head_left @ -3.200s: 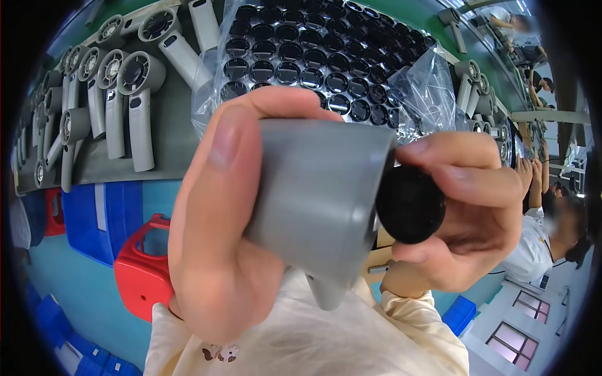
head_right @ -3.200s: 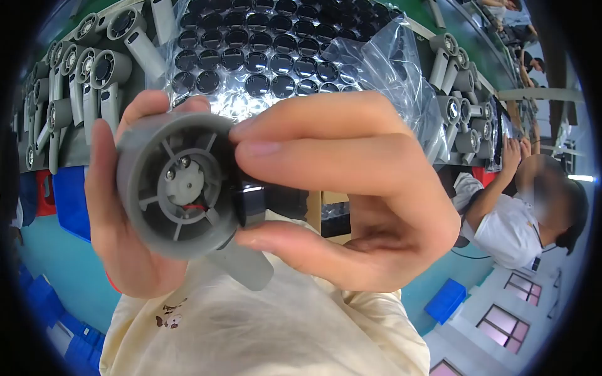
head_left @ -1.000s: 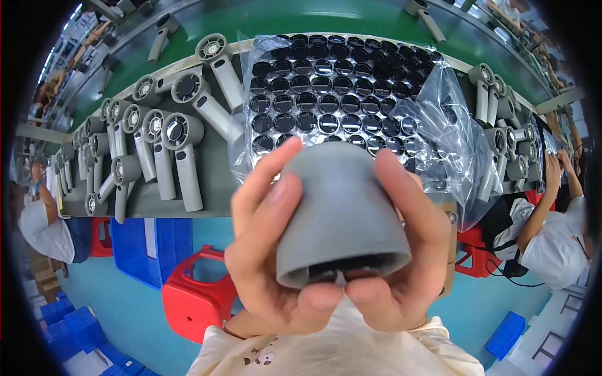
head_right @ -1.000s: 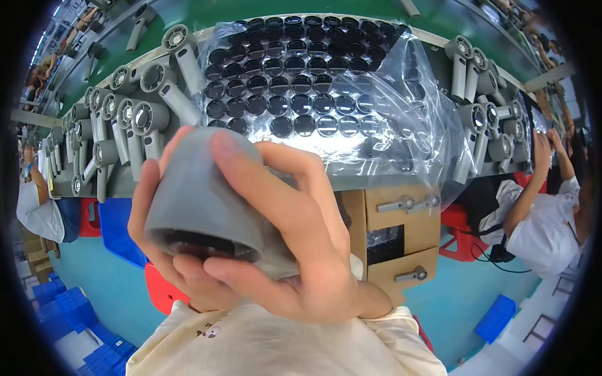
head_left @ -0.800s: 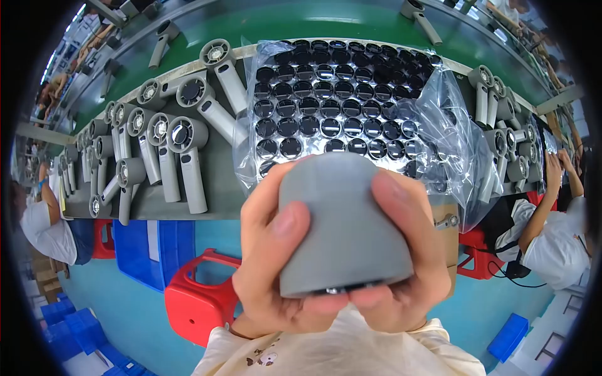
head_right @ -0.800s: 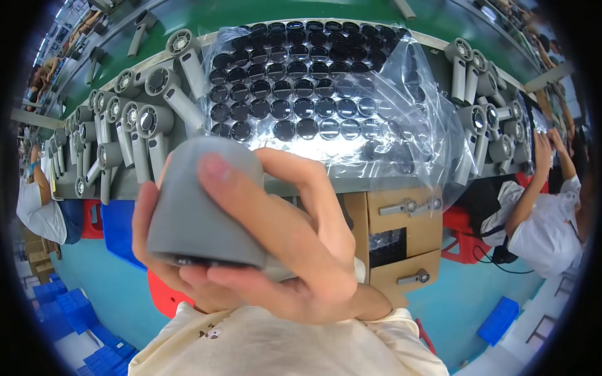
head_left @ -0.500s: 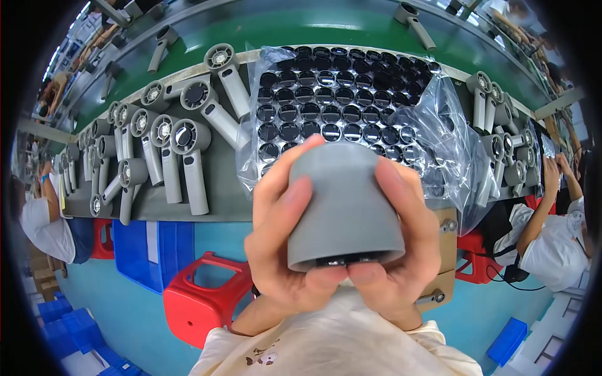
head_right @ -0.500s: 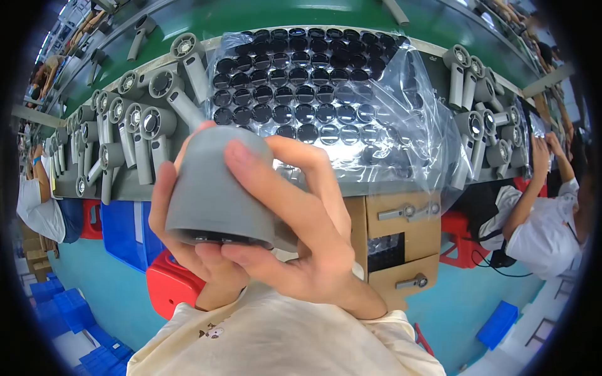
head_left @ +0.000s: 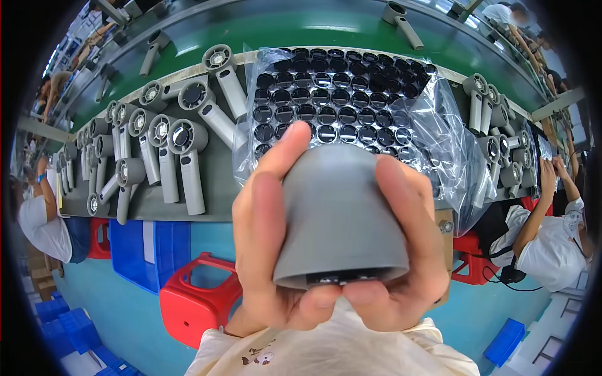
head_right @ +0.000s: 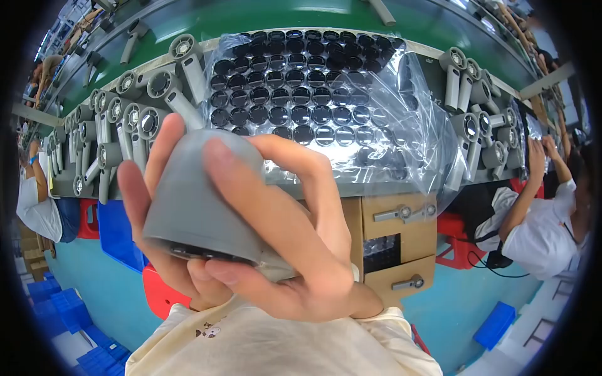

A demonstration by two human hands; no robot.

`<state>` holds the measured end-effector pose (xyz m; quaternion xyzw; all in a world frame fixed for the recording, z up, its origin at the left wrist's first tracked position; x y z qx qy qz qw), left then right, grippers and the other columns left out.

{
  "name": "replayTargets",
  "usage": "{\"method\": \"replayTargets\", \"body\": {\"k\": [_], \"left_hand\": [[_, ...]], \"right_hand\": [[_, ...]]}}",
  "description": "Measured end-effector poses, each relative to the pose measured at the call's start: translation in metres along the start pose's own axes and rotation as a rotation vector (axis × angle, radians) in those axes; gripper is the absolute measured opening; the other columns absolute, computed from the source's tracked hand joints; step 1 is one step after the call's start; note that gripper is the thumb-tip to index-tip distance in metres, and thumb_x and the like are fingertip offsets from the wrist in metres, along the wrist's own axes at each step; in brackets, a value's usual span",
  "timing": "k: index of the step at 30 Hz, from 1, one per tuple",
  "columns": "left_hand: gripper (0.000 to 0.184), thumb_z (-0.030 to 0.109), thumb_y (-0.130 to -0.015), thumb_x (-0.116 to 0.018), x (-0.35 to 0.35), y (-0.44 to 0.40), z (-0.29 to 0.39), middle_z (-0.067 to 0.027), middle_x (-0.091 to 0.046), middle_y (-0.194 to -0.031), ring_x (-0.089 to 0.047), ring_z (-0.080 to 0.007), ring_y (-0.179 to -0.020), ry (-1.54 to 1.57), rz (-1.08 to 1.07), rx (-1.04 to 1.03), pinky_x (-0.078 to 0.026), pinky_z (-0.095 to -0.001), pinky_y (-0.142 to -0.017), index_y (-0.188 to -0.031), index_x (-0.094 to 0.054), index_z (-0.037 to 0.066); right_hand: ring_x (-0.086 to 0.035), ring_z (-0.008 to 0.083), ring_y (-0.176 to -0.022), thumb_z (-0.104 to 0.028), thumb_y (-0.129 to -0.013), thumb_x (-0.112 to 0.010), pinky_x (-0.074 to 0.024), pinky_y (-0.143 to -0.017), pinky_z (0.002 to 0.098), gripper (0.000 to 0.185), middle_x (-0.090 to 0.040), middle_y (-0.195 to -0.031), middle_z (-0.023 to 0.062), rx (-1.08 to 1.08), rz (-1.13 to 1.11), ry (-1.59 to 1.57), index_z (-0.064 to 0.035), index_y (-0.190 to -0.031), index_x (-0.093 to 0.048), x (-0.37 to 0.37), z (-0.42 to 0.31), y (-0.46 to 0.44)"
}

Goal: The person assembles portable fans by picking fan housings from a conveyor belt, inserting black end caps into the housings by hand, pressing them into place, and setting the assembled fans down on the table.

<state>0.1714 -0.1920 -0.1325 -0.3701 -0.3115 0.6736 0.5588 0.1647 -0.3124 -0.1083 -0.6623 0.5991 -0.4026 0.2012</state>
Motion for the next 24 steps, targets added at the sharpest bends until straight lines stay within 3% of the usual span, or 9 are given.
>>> {"method": "replayTargets", "body": {"k": [3,6,9,11,13,14,17,19,24], "left_hand": [[0.054,0.025,-0.09,-0.051,-0.001,-0.004,0.001,-0.0446,-0.044,-0.119,-0.052,-0.0496,-0.109,0.007,-0.028,-0.049,-0.049,-0.0474,-0.086,-0.127,-0.04,-0.013],[0.047,0.021,-0.087,-0.056,-0.002,-0.002,-0.018,-0.0391,-0.047,-0.122,-0.053,-0.0484,-0.109,-0.117,-0.104,0.042,-0.048,-0.0484,-0.089,-0.122,-0.048,-0.011],[0.043,0.019,-0.086,-0.059,-0.004,-0.004,-0.024,-0.0396,-0.042,-0.126,-0.053,-0.0467,-0.109,-0.024,-0.155,0.017,-0.047,-0.0485,-0.089,-0.12,-0.051,-0.007],[0.04,0.021,-0.088,-0.06,-0.007,-0.004,-0.022,-0.0423,-0.037,-0.127,-0.053,-0.0458,-0.11,0.171,-0.09,0.017,-0.047,-0.0483,-0.09,-0.119,-0.051,-0.002],[0.037,0.025,-0.089,-0.06,-0.009,-0.006,-0.022,-0.0446,-0.034,-0.127,-0.052,-0.0454,-0.111,0.309,-0.027,0.151,-0.048,-0.0481,-0.09,-0.117,-0.051,0.002],[0.036,0.028,-0.09,-0.06,-0.011,-0.007,-0.018,-0.0456,-0.034,-0.127,-0.052,-0.0454,-0.111,0.332,-0.017,0.284,-0.048,-0.0481,-0.09,-0.115,-0.051,0.004],[0.036,0.034,-0.091,-0.058,-0.011,-0.008,-0.012,-0.0452,-0.035,-0.124,-0.052,-0.0441,-0.109,0.295,0.029,0.434,-0.047,-0.0489,-0.091,-0.114,-0.049,0.008],[0.035,0.033,-0.092,-0.057,-0.012,-0.008,-0.009,-0.0434,-0.038,-0.122,-0.053,-0.0428,-0.105,0.284,0.094,0.266,-0.047,-0.0488,-0.091,-0.116,-0.048,0.008],[0.033,0.033,-0.093,-0.055,-0.004,-0.01,-0.007,-0.0431,-0.041,-0.118,-0.056,-0.0414,-0.099,0.224,-0.016,0.476,-0.048,-0.0481,-0.086,-0.115,-0.049,0.009]], "right_hand": [[-0.049,0.031,-0.111,-0.042,-0.081,-0.067,-0.038,-0.096,0.0403,0.077,-0.048,-0.126,0.0276,-0.004,0.017,0.011,0.0153,-0.128,-0.044,0.001,0.003,0.002],[-0.051,0.0293,-0.109,-0.021,-0.08,-0.069,-0.0434,-0.09,0.0364,0.058,-0.048,-0.124,0.023,-0.403,0.194,-0.212,0.0105,-0.125,-0.05,-0.002,0.035,0.013],[-0.053,0.0295,-0.108,-0.005,-0.08,-0.068,-0.0481,-0.086,0.0358,0.057,-0.041,-0.128,0.0221,-0.292,0.212,-0.349,0.0071,-0.131,-0.045,-0.004,0.045,0.014],[-0.052,0.0319,-0.108,-0.011,-0.08,-0.067,-0.0475,-0.087,0.0381,0.059,-0.042,-0.126,0.0238,-0.15,0.259,-0.368,0.0062,-0.131,-0.042,-0.004,0.037,0.011],[-0.052,0.0356,-0.109,-0.021,-0.08,-0.066,-0.0468,-0.087,0.0419,0.062,-0.045,-0.123,0.0269,0.003,0.297,-0.344,0.0052,-0.129,-0.039,-0.005,0.028,0.007],[-0.053,0.0363,-0.108,-0.033,-0.082,-0.064,-0.0451,-0.089,0.0434,0.065,-0.046,-0.121,0.0326,0.058,0.32,-0.311,0.0063,-0.127,-0.039,-0.007,0.027,0.007],[-0.057,0.0361,-0.102,-0.044,-0.084,-0.062,-0.0458,-0.088,0.0433,0.068,-0.048,-0.116,0.0392,0.151,0.303,-0.104,0.0071,-0.123,-0.039,-0.007,0.016,0.004],[-0.057,0.0346,-0.102,-0.043,-0.084,-0.062,-0.0461,-0.087,0.0415,0.068,-0.049,-0.116,0.0375,0.143,0.278,-0.089,0.0069,-0.124,-0.039,-0.007,0.014,0.005],[-0.056,0.0325,-0.104,-0.04,-0.085,-0.063,-0.0455,-0.088,0.0395,0.068,-0.048,-0.12,0.0338,0.09,0.243,-0.067,0.0073,-0.127,-0.039,-0.013,0.013,0.003]]}}
Point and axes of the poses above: each hand's wrist, its own y-axis away from the middle knuckle, its own x-axis out of the back of the hand, z = x × y, the point moved 8 cm from there along -y, towards the middle knuckle
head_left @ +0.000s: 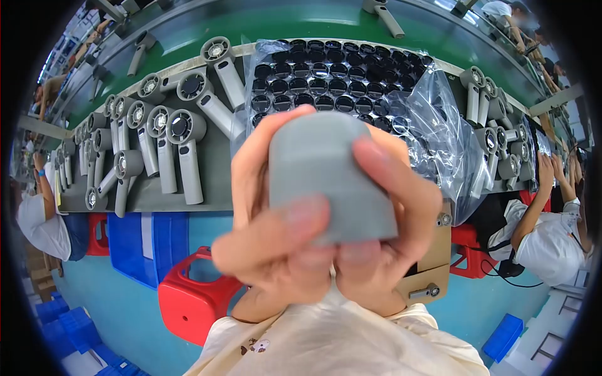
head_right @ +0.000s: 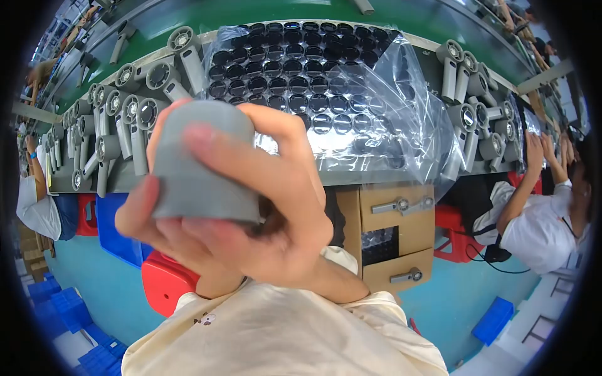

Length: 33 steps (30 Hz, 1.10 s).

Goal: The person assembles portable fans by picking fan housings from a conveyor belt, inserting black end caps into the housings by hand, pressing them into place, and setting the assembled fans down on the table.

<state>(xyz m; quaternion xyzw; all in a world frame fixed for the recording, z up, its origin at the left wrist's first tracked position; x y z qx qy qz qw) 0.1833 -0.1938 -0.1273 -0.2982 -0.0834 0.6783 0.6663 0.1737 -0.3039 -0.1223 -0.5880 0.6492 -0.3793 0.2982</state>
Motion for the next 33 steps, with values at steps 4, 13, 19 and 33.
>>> {"method": "replayTargets", "body": {"k": [4,13,19,33], "left_hand": [[0.035,0.036,-0.093,-0.055,0.001,-0.002,-0.011,-0.0448,-0.042,-0.117,-0.057,-0.0412,-0.098,-0.005,0.061,-0.4,-0.051,-0.0444,-0.081,-0.114,-0.051,0.008],[0.043,0.04,-0.092,-0.056,0.016,0.004,-0.019,-0.0463,-0.036,-0.124,-0.052,-0.0456,-0.112,0.204,0.067,-0.228,-0.048,-0.0455,-0.088,-0.117,-0.042,0.008],[0.058,0.043,-0.087,-0.062,0.022,0.008,-0.022,-0.0452,-0.035,-0.127,-0.049,-0.0445,-0.117,0.182,0.11,-0.004,-0.044,-0.0471,-0.094,-0.125,-0.037,0.006],[0.065,0.024,-0.082,-0.061,0.019,0.009,-0.014,-0.0392,-0.042,-0.128,-0.05,-0.0418,-0.116,-0.294,0.004,-0.235,-0.046,-0.046,-0.092,-0.134,-0.034,-0.004]], "right_hand": [[-0.054,0.0318,-0.108,-0.039,-0.084,-0.066,-0.0443,-0.09,0.0388,0.072,-0.046,-0.124,0.0313,-0.025,-0.019,0.002,0.0079,-0.13,-0.037,-0.003,0.002,0.002],[-0.05,0.0311,-0.116,-0.029,-0.078,-0.074,-0.0415,-0.095,0.0376,0.081,-0.041,-0.132,0.0267,-0.141,-0.142,-0.039,0.0097,-0.136,-0.033,-0.004,0.003,0.002],[-0.05,0.0303,-0.116,-0.015,-0.072,-0.078,-0.0435,-0.094,0.0357,0.082,-0.039,-0.133,0.0274,-0.188,-0.291,-0.03,0.0115,-0.135,-0.034,-0.004,-0.002,0.0],[-0.053,0.0235,-0.112,-0.017,-0.08,-0.069,-0.0419,-0.095,0.0318,0.07,-0.05,-0.128,0.0208,-0.733,0.008,-0.495,0.0112,-0.135,-0.037,-0.001,0.031,0.019]]}}
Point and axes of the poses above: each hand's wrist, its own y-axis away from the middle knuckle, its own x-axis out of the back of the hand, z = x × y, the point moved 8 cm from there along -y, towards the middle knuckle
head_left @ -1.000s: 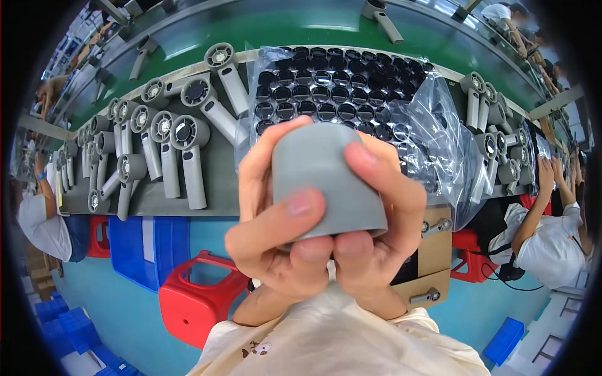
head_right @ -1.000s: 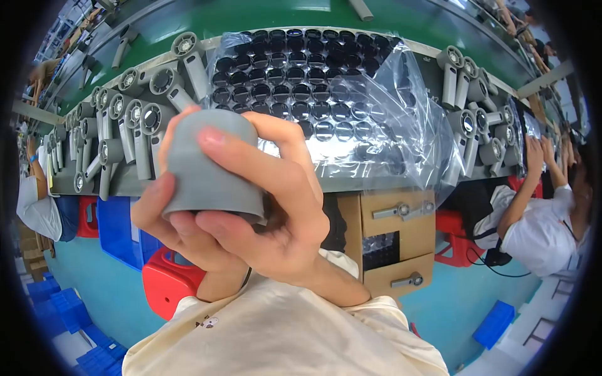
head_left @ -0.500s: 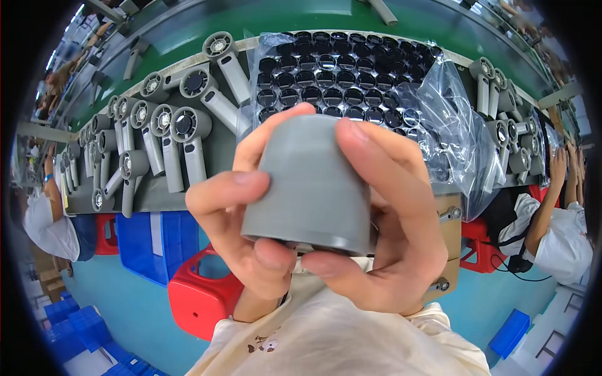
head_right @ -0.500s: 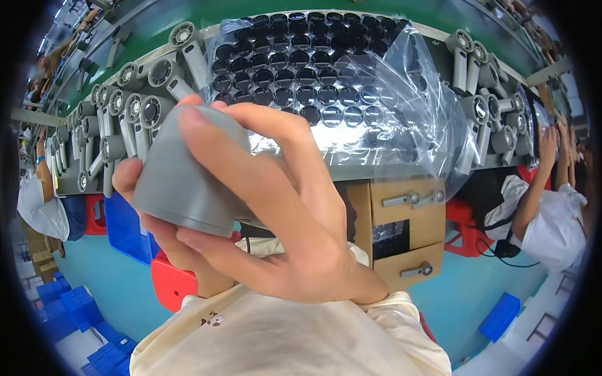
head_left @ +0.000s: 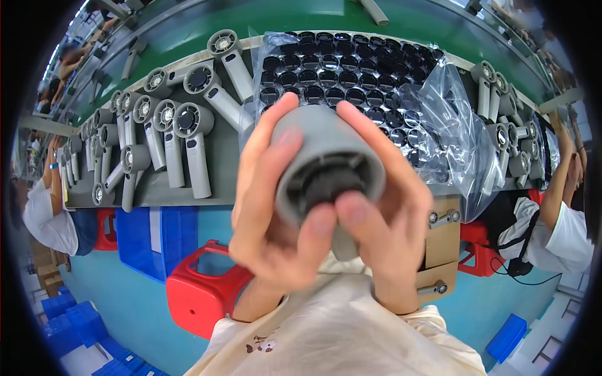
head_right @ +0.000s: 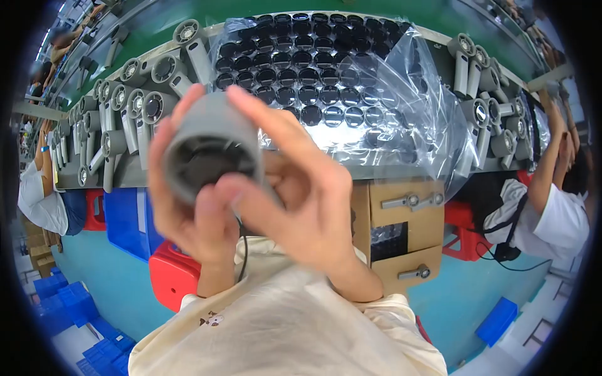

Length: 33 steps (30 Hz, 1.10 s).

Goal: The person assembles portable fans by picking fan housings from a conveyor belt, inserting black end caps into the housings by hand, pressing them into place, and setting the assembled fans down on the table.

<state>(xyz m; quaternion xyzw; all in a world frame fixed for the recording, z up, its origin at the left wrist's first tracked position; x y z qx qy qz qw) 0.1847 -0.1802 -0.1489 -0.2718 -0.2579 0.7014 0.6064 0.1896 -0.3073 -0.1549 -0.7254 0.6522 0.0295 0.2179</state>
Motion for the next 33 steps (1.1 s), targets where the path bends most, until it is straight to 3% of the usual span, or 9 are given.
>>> {"method": "replayTargets", "body": {"k": [2,4,8,13,16,17,20,24,33], "left_hand": [[0.056,0.011,-0.077,-0.065,-0.004,-0.005,-0.006,-0.0374,-0.045,-0.127,-0.051,-0.0399,-0.116,0.011,-0.073,0.043,-0.046,-0.0427,-0.092,-0.125,-0.046,-0.01],[0.054,0.004,-0.074,-0.068,-0.008,-0.009,-0.006,-0.0349,-0.045,-0.129,-0.051,-0.0356,-0.117,0.017,-0.148,0.086,-0.045,-0.0392,-0.094,-0.123,-0.05,-0.012],[0.069,0.01,-0.077,-0.07,-0.01,-0.012,0.007,-0.037,-0.039,-0.134,-0.049,-0.0334,-0.12,0.012,-0.204,0.071,-0.042,-0.0392,-0.099,-0.134,-0.036,-0.009],[0.069,0.012,-0.077,-0.071,-0.011,-0.014,0.027,-0.0447,-0.033,-0.132,-0.05,-0.0393,-0.117,-0.106,-0.332,-0.04,-0.047,-0.0409,-0.093,-0.132,-0.035,-0.009],[0.063,0.016,-0.079,-0.07,-0.011,-0.016,0.034,-0.0454,-0.033,-0.131,-0.051,-0.041,-0.116,-0.169,-0.332,-0.161,-0.048,-0.0403,-0.091,-0.128,-0.042,-0.01],[0.061,0.018,-0.079,-0.07,-0.008,-0.015,0.03,-0.0452,-0.033,-0.131,-0.051,-0.0413,-0.116,-0.133,-0.278,-0.156,-0.048,-0.0404,-0.091,-0.127,-0.044,-0.01],[0.06,0.023,-0.081,-0.069,-0.003,-0.013,0.026,-0.0439,-0.035,-0.131,-0.051,-0.0421,-0.116,-0.095,-0.192,-0.071,-0.047,-0.0421,-0.091,-0.126,-0.047,-0.011],[0.063,0.031,-0.084,-0.066,-0.004,-0.014,0.028,-0.0423,-0.038,-0.129,-0.05,-0.0425,-0.116,-0.104,-0.161,-0.016,-0.047,-0.0446,-0.091,-0.128,-0.046,-0.01],[0.057,0.03,-0.087,-0.057,-0.006,-0.015,0.029,-0.0433,-0.042,-0.125,-0.052,-0.043,-0.114,-0.151,-0.326,-0.206,-0.048,-0.0436,-0.089,-0.128,-0.046,-0.009]], "right_hand": [[-0.053,0.0214,-0.111,0.004,-0.085,-0.06,-0.0447,-0.095,0.0305,0.058,-0.046,-0.13,0.0185,-0.079,0.028,-0.271,0.0083,-0.138,-0.035,0.007,0.021,-0.002],[-0.049,0.0214,-0.118,0.003,-0.085,-0.058,-0.0408,-0.099,0.0316,0.059,-0.044,-0.133,0.0188,0.0,0.048,-0.209,0.0082,-0.138,-0.033,0.009,0.02,0.002],[-0.044,0.022,-0.123,-0.003,-0.084,-0.059,-0.0354,-0.103,0.0336,0.062,-0.045,-0.133,0.018,-0.055,0.005,-0.31,0.0072,-0.139,-0.03,0.005,0.014,0.004],[-0.045,0.0225,-0.122,-0.013,-0.083,-0.063,-0.0338,-0.104,0.0343,0.068,-0.045,-0.132,0.0172,-0.095,0.04,-0.392,0.0065,-0.139,-0.029,-0.003,0.008,0.009],[-0.049,0.0249,-0.117,-0.032,-0.082,-0.062,-0.0382,-0.099,0.0348,0.074,-0.047,-0.129,0.0196,0.005,0.074,-0.179,0.0063,-0.137,-0.03,0.001,0.008,0.006],[-0.052,0.0265,-0.114,-0.047,-0.082,-0.058,-0.042,-0.096,0.0351,0.081,-0.049,-0.126,0.0215,0.033,0.109,0.038,0.0071,-0.136,-0.032,0.005,0.003,0.005],[-0.055,0.0267,-0.111,-0.061,-0.081,-0.059,-0.0438,-0.094,0.0351,0.088,-0.053,-0.123,0.0233,0.192,0.063,0.209,0.0087,-0.13,-0.039,0.003,-0.009,-0.003],[-0.056,0.0288,-0.109,-0.055,-0.08,-0.066,-0.0434,-0.094,0.0372,0.082,-0.054,-0.12,0.0273,0.537,-0.238,0.379,0.0093,-0.125,-0.045,0.003,-0.023,-0.007],[-0.055,0.0315,-0.109,-0.046,-0.076,-0.074,-0.0439,-0.092,0.0394,0.074,-0.055,-0.116,0.0287,0.429,-0.156,0.17,0.0087,-0.119,-0.049,0.003,-0.018,-0.005]]}}
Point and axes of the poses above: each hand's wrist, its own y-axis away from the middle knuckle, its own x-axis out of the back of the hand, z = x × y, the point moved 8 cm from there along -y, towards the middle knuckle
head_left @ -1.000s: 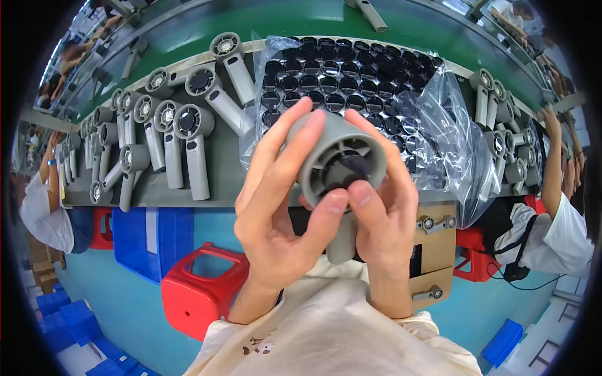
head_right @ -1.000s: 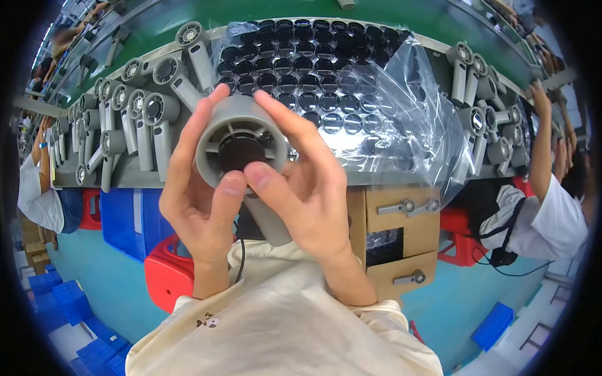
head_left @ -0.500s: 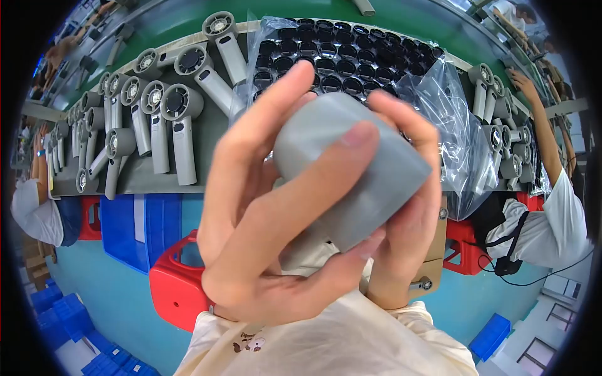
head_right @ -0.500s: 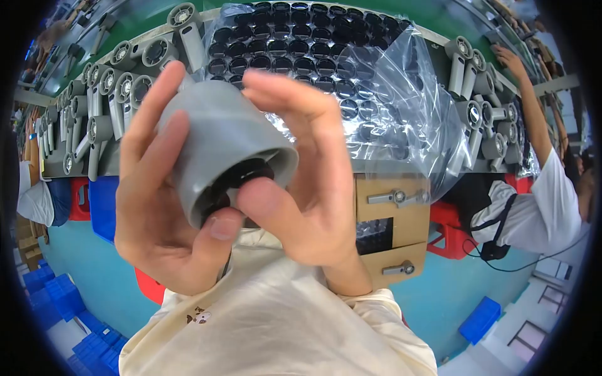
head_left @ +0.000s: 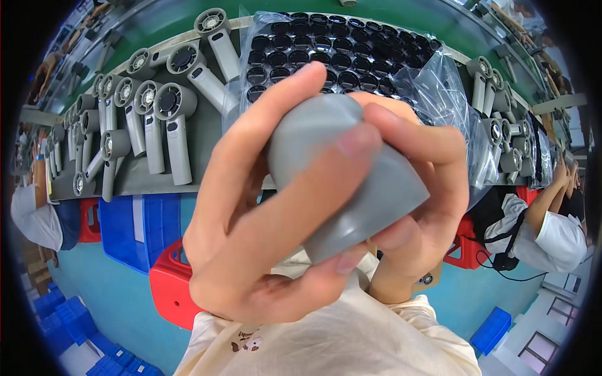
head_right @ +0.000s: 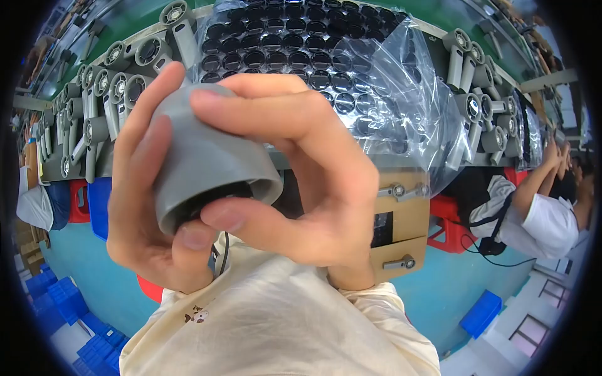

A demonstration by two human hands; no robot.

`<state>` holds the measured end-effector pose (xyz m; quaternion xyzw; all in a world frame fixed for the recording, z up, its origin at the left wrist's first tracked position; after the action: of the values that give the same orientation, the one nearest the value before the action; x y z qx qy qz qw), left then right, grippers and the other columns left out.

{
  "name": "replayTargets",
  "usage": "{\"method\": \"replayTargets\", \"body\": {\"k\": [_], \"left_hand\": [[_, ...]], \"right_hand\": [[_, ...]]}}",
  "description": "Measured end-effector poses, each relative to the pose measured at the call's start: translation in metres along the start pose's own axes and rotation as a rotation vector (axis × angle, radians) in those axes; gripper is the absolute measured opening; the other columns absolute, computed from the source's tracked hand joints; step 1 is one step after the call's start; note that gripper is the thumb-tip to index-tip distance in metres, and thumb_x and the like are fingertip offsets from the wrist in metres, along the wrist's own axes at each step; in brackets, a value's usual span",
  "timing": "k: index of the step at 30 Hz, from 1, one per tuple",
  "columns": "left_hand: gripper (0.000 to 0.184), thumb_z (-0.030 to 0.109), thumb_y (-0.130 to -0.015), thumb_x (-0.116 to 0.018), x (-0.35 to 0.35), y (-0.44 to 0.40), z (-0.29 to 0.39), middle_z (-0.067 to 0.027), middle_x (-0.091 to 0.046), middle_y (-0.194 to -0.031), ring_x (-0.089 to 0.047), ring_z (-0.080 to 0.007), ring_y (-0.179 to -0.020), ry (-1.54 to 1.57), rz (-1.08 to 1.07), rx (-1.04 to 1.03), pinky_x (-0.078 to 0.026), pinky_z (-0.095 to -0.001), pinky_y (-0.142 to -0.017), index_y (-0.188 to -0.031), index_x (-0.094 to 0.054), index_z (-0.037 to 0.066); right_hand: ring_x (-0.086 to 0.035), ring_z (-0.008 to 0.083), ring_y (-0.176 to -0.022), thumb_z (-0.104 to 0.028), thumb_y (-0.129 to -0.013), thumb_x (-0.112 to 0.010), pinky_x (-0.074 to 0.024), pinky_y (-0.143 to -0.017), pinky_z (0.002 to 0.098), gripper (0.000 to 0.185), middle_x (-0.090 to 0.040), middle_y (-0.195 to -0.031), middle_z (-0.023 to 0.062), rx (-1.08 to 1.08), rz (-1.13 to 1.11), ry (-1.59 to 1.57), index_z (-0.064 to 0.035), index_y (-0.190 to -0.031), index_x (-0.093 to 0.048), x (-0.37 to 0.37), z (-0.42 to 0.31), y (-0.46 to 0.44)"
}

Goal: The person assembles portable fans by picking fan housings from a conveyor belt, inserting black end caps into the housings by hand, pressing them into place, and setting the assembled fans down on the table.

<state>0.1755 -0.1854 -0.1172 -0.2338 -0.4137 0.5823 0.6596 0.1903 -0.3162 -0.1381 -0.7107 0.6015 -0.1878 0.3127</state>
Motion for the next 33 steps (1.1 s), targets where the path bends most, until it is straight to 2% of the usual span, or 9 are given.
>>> {"method": "replayTargets", "body": {"k": [3,10,15,19,24,28,29,30,33], "left_hand": [[0.054,0.028,-0.087,-0.054,0.001,-0.004,-0.001,-0.0399,-0.045,-0.126,-0.053,-0.041,-0.113,-0.054,-0.031,-0.016,-0.047,-0.0434,-0.09,-0.127,-0.048,-0.009],[0.055,0.02,-0.083,-0.054,0.006,0.034,-0.043,-0.0383,-0.029,-0.138,-0.042,-0.0431,-0.124,0.559,0.617,0.393,-0.042,-0.0492,-0.098,-0.131,-0.036,0.001],[0.057,0.041,-0.088,-0.043,0.003,0.027,-0.041,-0.0328,-0.028,-0.142,-0.034,-0.0439,-0.13,0.619,0.445,0.419,-0.029,-0.0518,-0.107,-0.136,-0.035,0.012],[0.062,0.053,-0.088,-0.052,-0.001,0.024,-0.045,-0.0355,-0.034,-0.135,-0.04,-0.0479,-0.124,0.552,0.376,0.369,-0.035,-0.0561,-0.101,-0.135,-0.035,0.018],[0.069,0.053,-0.082,-0.064,0.003,0.028,-0.044,-0.0389,-0.043,-0.125,-0.049,-0.0423,-0.116,0.591,0.443,0.453,-0.043,-0.0503,-0.095,-0.129,-0.039,0.008],[0.06,0.049,-0.081,-0.066,0.007,0.044,-0.044,-0.0297,-0.047,-0.124,-0.05,-0.042,-0.113,0.492,0.595,0.471,-0.046,-0.0508,-0.093,-0.124,-0.045,0.013],[0.059,0.046,-0.081,-0.068,0.006,0.043,-0.05,-0.0267,-0.047,-0.123,-0.051,-0.04,-0.113,0.451,0.556,0.505,-0.047,-0.0517,-0.093,-0.121,-0.046,0.008],[0.06,0.042,-0.081,-0.07,0.008,0.049,-0.06,-0.0242,-0.048,-0.123,-0.052,-0.038,-0.112,0.474,0.582,0.566,-0.047,-0.0501,-0.093,-0.121,-0.047,0.004],[0.064,0.041,-0.08,-0.071,-0.004,0.032,-0.054,-0.0267,-0.05,-0.125,-0.052,-0.036,-0.114,0.459,0.503,0.576,-0.047,-0.0467,-0.095,-0.121,-0.046,-0.002]], "right_hand": [[-0.055,0.0284,-0.11,-0.037,-0.077,-0.076,-0.0428,-0.094,0.0364,0.065,-0.056,-0.117,0.025,-0.148,0.03,-0.008,0.0079,-0.118,-0.052,0.0,0.005,0.0],[-0.05,0.0242,-0.117,-0.012,-0.074,-0.076,-0.0409,-0.097,0.0344,0.074,-0.047,-0.131,0.0182,-0.209,0.0,0.116,0.0055,-0.135,-0.038,-0.025,0.018,-0.005],[-0.055,0.0229,-0.111,-0.004,-0.071,-0.076,-0.048,-0.087,0.0326,0.08,-0.048,-0.128,0.0143,-0.23,-0.045,0.284,0.0019,-0.139,-0.036,-0.031,0.001,-0.004],[-0.058,0.0216,-0.097,-0.002,-0.067,-0.078,-0.0499,-0.081,0.0305,0.082,-0.052,-0.116,0.0139,-0.297,-0.087,0.298,0.0008,-0.139,-0.038,-0.028,-0.009,-0.006],[-0.057,0.0221,-0.098,-0.003,-0.067,-0.079,-0.0489,-0.082,0.032,0.081,-0.053,-0.116,0.0156,-0.345,-0.084,0.227,0.003,-0.137,-0.04,-0.027,-0.014,-0.003],[-0.06,0.0273,-0.092,-0.012,-0.074,-0.076,-0.05,-0.079,0.0317,0.065,-0.057,-0.111,0.0186,-0.242,-0.039,0.343,0.0035,-0.131,-0.049,-0.019,-0.018,-0.005],[-0.063,0.0281,-0.077,-0.021,-0.083,-0.069,-0.0537,-0.061,0.0309,0.061,-0.051,-0.105,0.0168,-0.152,-0.004,0.312,-0.0042,-0.136,-0.045,-0.015,-0.005,-0.002],[-0.06,0.0268,-0.087,-0.016,-0.079,-0.073,-0.0503,-0.075,0.0315,0.059,-0.058,-0.104,0.0167,-0.297,-0.001,0.277,-0.0009,-0.132,-0.05,-0.011,0.003,-0.002],[-0.057,0.0298,-0.091,-0.019,-0.083,-0.069,-0.048,-0.079,0.0331,0.063,-0.054,-0.109,0.0171,-0.237,0.01,0.222,-0.0022,-0.137,-0.043,-0.002,0.006,0.0]]}}
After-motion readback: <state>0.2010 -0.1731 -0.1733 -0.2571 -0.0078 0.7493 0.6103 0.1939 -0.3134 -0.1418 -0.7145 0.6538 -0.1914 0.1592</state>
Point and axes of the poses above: each hand's wrist, its own y-axis away from the middle knuckle, its own x-axis out of the back of the hand, z = x × y, the point moved 8 cm from there along -y, towards the middle knuckle
